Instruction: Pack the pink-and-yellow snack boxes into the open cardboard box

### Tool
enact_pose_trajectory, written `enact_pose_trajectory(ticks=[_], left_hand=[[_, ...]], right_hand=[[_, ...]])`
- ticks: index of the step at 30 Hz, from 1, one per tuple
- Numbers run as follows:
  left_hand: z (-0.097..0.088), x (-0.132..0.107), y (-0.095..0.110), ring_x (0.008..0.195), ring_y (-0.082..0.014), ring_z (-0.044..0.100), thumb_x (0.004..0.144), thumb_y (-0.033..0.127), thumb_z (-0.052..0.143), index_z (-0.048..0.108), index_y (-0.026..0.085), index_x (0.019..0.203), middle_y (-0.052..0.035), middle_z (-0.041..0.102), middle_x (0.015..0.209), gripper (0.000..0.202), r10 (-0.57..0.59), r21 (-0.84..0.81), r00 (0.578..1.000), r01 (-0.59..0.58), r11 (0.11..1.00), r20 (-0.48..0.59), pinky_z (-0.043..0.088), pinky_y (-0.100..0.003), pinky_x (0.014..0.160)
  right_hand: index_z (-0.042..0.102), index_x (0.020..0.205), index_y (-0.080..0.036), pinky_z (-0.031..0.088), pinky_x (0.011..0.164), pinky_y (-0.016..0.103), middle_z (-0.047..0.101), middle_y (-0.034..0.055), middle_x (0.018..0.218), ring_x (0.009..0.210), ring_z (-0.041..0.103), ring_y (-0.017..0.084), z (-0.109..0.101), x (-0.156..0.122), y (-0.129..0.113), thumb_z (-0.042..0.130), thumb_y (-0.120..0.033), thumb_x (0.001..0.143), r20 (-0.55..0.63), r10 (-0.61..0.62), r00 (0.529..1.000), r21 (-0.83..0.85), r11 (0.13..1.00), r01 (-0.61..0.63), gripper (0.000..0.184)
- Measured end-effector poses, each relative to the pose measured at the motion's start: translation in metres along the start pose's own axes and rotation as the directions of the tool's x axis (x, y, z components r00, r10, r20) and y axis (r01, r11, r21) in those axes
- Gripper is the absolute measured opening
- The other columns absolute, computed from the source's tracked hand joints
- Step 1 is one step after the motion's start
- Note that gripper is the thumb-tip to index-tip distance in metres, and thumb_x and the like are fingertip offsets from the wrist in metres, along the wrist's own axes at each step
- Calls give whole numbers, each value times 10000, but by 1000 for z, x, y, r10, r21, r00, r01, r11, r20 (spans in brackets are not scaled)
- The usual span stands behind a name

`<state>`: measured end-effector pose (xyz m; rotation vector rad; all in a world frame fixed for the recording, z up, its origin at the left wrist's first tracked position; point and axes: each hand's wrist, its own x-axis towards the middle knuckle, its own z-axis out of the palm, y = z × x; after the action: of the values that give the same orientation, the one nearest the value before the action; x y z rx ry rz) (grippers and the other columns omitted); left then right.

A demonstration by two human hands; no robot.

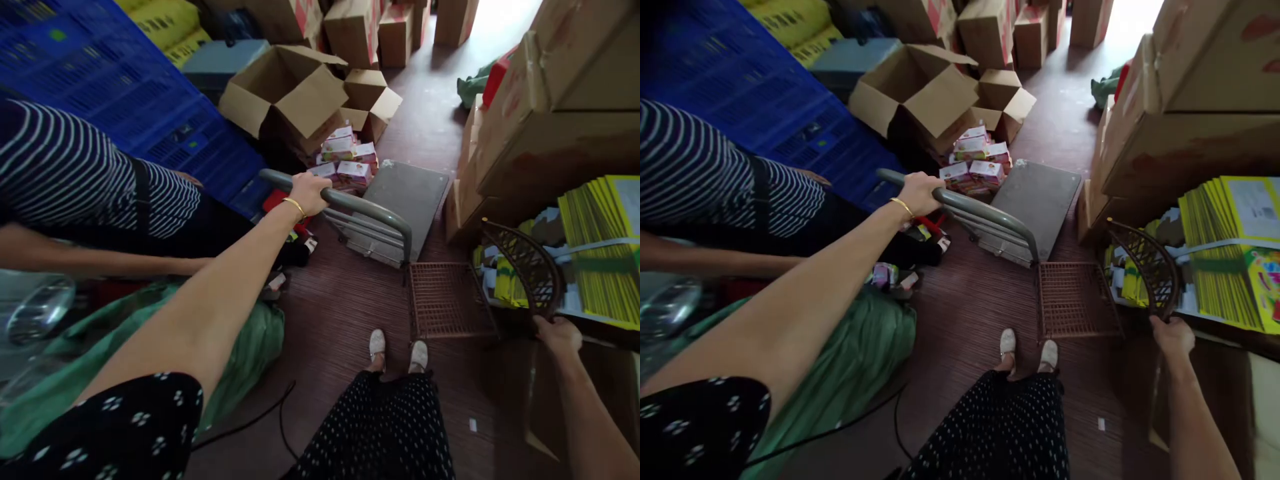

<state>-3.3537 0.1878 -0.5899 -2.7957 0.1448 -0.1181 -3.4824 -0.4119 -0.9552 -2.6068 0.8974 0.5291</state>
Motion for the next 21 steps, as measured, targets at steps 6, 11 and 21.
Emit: enact_pose_trajectory(ticks=[6,11,21], left_hand=[[9,-50,19,975,-321,620,728,284,600,679,196,875,-90,702,887,189,9,-33,1000,-10,999,-23,407,-466,917],[14,-101,35,956,-305,565,774,266,602,688,195,897,-85,674,868,166,-29,-80,999,28,996,-15,376,-485,938],[16,-209,37,898,-274,532,693,184,620,638,192,804,-68,614,779,112,-8,-129,1000,8,992,5,391,-498,933]], right_hand=[[782,1019,-28,531,744,388,750,260,921,1040,742,418,-24,21,12,593,-450,959,-1,-73,997,-107,992,72,467],[655,694,-186,494,696,389,642,135,626,848,738,392,-34,40,35,640,-449,916,0,-176,984,-129,976,175,344],[634,738,-213,513,736,411,618,99,620,815,711,373,-54,6,34,663,-424,789,-6,-288,957,-68,955,287,219]])
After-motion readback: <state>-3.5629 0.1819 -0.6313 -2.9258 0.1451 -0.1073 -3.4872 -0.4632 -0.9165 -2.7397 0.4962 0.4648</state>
